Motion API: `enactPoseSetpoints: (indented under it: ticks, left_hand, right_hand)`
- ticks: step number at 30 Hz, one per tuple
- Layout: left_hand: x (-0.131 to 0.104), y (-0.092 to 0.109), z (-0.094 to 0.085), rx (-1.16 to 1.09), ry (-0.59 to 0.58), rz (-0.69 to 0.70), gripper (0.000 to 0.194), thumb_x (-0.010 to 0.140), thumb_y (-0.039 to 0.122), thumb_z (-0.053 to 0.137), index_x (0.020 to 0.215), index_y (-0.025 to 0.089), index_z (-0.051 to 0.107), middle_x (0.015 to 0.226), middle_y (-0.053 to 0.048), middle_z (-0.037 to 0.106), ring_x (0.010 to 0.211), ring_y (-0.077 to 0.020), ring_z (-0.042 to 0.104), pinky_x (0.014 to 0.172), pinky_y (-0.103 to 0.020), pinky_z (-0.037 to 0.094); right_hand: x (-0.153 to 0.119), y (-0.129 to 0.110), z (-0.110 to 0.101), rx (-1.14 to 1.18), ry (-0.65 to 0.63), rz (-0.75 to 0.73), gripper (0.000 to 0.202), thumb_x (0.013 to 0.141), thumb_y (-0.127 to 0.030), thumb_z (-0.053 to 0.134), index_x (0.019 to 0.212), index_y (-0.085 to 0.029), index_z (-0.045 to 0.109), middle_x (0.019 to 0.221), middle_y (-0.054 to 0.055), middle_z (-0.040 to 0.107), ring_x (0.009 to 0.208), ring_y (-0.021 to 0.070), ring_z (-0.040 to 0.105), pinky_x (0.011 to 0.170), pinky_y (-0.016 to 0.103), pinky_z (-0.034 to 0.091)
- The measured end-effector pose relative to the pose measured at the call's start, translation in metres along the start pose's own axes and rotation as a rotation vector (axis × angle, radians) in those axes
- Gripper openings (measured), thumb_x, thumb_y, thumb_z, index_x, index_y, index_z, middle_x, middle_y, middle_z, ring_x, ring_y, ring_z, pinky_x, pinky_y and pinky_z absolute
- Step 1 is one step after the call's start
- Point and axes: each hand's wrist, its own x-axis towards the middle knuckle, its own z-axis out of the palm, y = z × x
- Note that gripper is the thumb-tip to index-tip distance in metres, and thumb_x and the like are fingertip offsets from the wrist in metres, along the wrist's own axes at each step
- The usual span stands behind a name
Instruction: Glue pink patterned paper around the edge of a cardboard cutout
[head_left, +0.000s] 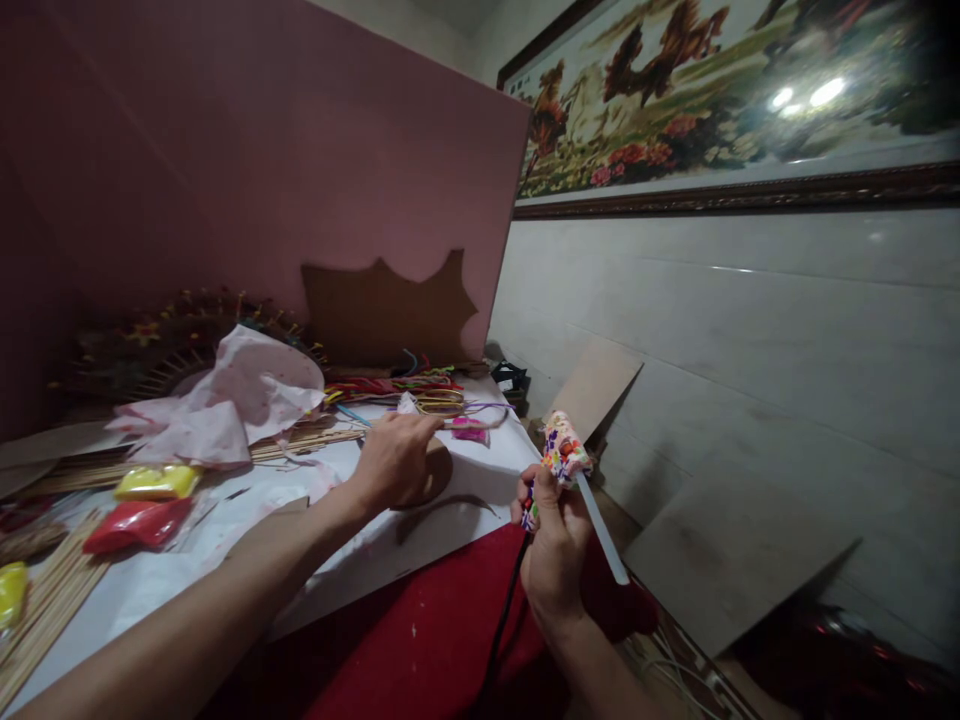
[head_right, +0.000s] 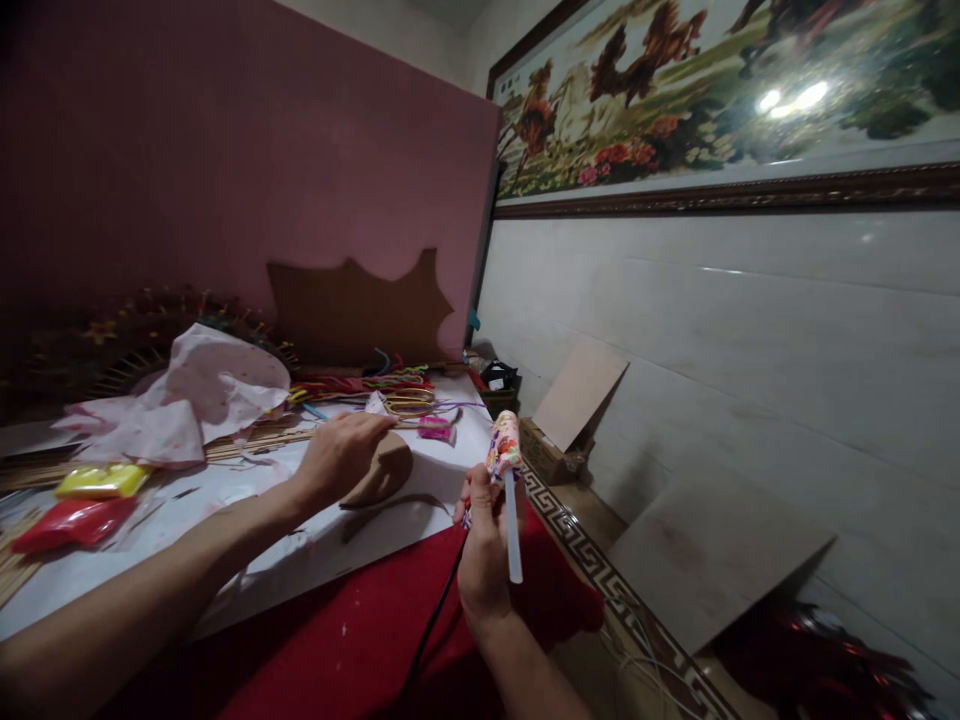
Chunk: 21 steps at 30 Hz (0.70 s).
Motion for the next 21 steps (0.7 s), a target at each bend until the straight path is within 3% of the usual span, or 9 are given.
enactPoseSetpoints:
  ticks: [5,8,9,11,13,15,17,21]
  left_hand:
    - [-0.011,-0.015,-0.031,-0.020,0.195,-0.207,0.028,0.089,0.022,0.041,0.098,0.015,0.067,0.091,-0.013,0.073,0.083,-0.0265,0.066,0.075,-0.036,0.045]
    - [-0.022,-0.014,-0.047,-0.081,0.270,-0.248,0.028,0.089,0.025,0.042,0.099,0.019,0.068,0.104,-0.009,0.072,0.094,-0.0238,0.065,0.083,-0.034,0.045]
    - [-0.025,-0.012,-0.050,-0.168,0.302,-0.270,0.027,0.088,0.025,0.044,0.100,0.021,0.068,0.109,-0.007,0.070,0.099,-0.0224,0.063,0.086,-0.033,0.045]
    - [-0.032,-0.006,-0.055,-0.583,0.373,-0.397,0.023,0.081,0.025,0.055,0.100,0.021,0.068,0.108,-0.005,0.070,0.099,-0.0216,0.063,0.087,-0.031,0.046]
    - [-0.039,0.002,-0.058,-1.079,0.323,-0.592,0.023,0.072,0.025,0.066,0.094,0.019,0.069,0.093,-0.005,0.074,0.084,-0.0218,0.067,0.075,-0.031,0.051]
    - [-0.045,0.009,-0.058,-1.394,0.168,-0.719,0.025,0.067,0.026,0.071,0.090,0.016,0.069,0.082,-0.005,0.073,0.072,-0.0205,0.066,0.064,-0.029,0.052]
    - [-0.053,0.015,-0.057,-1.551,0.063,-0.766,0.023,0.066,0.025,0.073,0.086,0.014,0.068,0.076,-0.005,0.072,0.067,-0.0186,0.065,0.060,-0.028,0.051]
    - [-0.064,0.022,-0.054,-1.623,0.015,-0.775,0.021,0.068,0.024,0.072,0.083,0.014,0.064,0.075,-0.004,0.070,0.068,-0.0197,0.064,0.066,-0.034,0.051]
  right_hand:
    - [-0.001,0.004,0.000,-0.052,-0.001,0.018,0.020,0.083,-0.038,0.060,0.083,-0.020,0.053,0.067,-0.004,0.047,0.051,0.0086,0.042,0.046,0.023,0.036]
    - [-0.002,0.005,0.001,-0.055,-0.034,0.030,0.021,0.082,-0.039,0.062,0.084,-0.019,0.054,0.067,-0.004,0.049,0.052,0.0094,0.044,0.046,0.023,0.037]
    - [-0.002,0.004,0.002,-0.036,-0.045,0.042,0.022,0.081,-0.040,0.062,0.086,-0.019,0.055,0.068,-0.003,0.051,0.053,0.0097,0.045,0.046,0.022,0.037]
    - [-0.001,0.002,0.004,0.025,-0.084,0.076,0.024,0.081,-0.041,0.062,0.088,-0.019,0.056,0.072,-0.001,0.053,0.055,0.0100,0.046,0.045,0.021,0.036]
    - [0.000,-0.001,0.009,0.092,-0.131,0.092,0.025,0.078,-0.039,0.066,0.090,-0.019,0.057,0.078,0.001,0.057,0.057,0.0099,0.047,0.044,0.020,0.035]
    - [0.000,-0.005,0.016,0.142,-0.148,0.085,0.027,0.075,-0.035,0.070,0.091,-0.020,0.056,0.085,0.003,0.059,0.057,0.0094,0.046,0.043,0.020,0.033]
    - [0.000,-0.008,0.025,0.168,-0.168,0.087,0.027,0.073,-0.034,0.071,0.092,-0.020,0.058,0.087,0.004,0.061,0.052,0.0076,0.042,0.042,0.020,0.032]
    - [-0.005,-0.010,0.040,0.156,-0.178,0.157,0.027,0.065,-0.029,0.077,0.082,-0.017,0.061,0.071,-0.001,0.062,0.042,0.0041,0.036,0.040,0.020,0.028]
